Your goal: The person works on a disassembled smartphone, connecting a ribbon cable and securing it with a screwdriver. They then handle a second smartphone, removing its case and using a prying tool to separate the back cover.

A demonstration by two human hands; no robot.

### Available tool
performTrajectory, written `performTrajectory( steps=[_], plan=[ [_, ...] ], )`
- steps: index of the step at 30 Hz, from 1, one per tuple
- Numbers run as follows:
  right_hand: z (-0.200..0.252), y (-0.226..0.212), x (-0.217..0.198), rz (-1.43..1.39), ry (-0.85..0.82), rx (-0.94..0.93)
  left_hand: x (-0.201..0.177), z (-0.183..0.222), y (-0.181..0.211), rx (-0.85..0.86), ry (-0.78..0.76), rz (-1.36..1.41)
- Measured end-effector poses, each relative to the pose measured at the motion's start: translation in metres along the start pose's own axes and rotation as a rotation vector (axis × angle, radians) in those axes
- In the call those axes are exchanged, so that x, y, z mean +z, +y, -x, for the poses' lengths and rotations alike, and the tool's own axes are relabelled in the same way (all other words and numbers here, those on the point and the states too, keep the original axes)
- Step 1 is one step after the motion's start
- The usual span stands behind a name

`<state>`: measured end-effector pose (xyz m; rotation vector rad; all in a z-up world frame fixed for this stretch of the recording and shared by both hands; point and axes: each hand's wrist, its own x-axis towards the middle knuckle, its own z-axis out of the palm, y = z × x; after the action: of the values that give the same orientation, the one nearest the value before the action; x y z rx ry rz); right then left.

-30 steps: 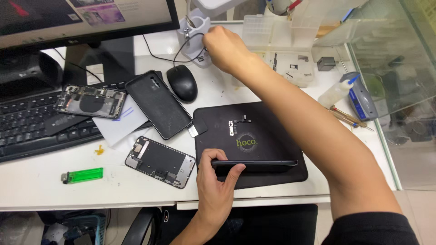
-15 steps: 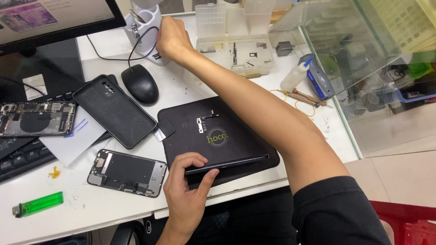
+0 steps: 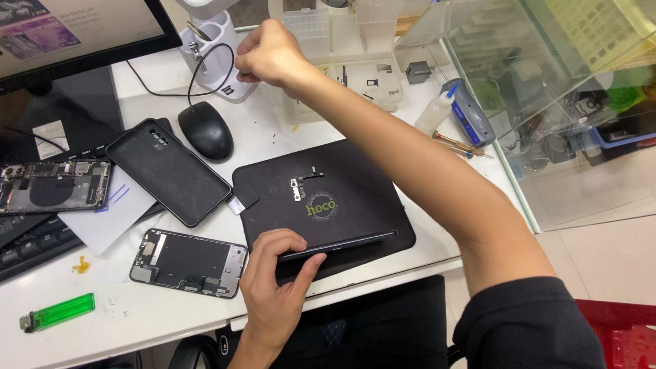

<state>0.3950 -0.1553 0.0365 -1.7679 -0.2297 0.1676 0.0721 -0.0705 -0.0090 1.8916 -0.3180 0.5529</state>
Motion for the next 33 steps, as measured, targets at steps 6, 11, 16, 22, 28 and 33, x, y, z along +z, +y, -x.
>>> performTrajectory(
  steps=[6, 11, 16, 22, 28, 33],
  plan=[
    [0.148, -0.036, -0.077, 0.117, -0.206, -0.109, -0.006, -0.008, 0.008, 0.212, -0.01, -0.126],
    [0.276, -0.056, -0.102, 0.028, -0.174, -0.081, -0.008, -0.022, 0.02, 0.598, -0.149, -0.508],
    [0.309, -0.058, -0.102, 0.499, -0.054, -0.205, 0.009, -0.03, 0.024, 0.626, -0.148, -0.533],
    [0.317, -0.042, -0.101, 0.574, -0.056, -0.372, 0.014, -0.029, 0.024, 0.57, -0.099, -0.468],
    [0.311, -0.044, -0.095, 0.674, -0.091, -0.412, 0.017, -0.027, 0.022, 0.536, -0.077, -0.438],
    [0.311, -0.044, -0.093, 0.698, -0.101, -0.385, 0.018, -0.024, 0.022, 0.516, -0.064, -0.418]
  ],
)
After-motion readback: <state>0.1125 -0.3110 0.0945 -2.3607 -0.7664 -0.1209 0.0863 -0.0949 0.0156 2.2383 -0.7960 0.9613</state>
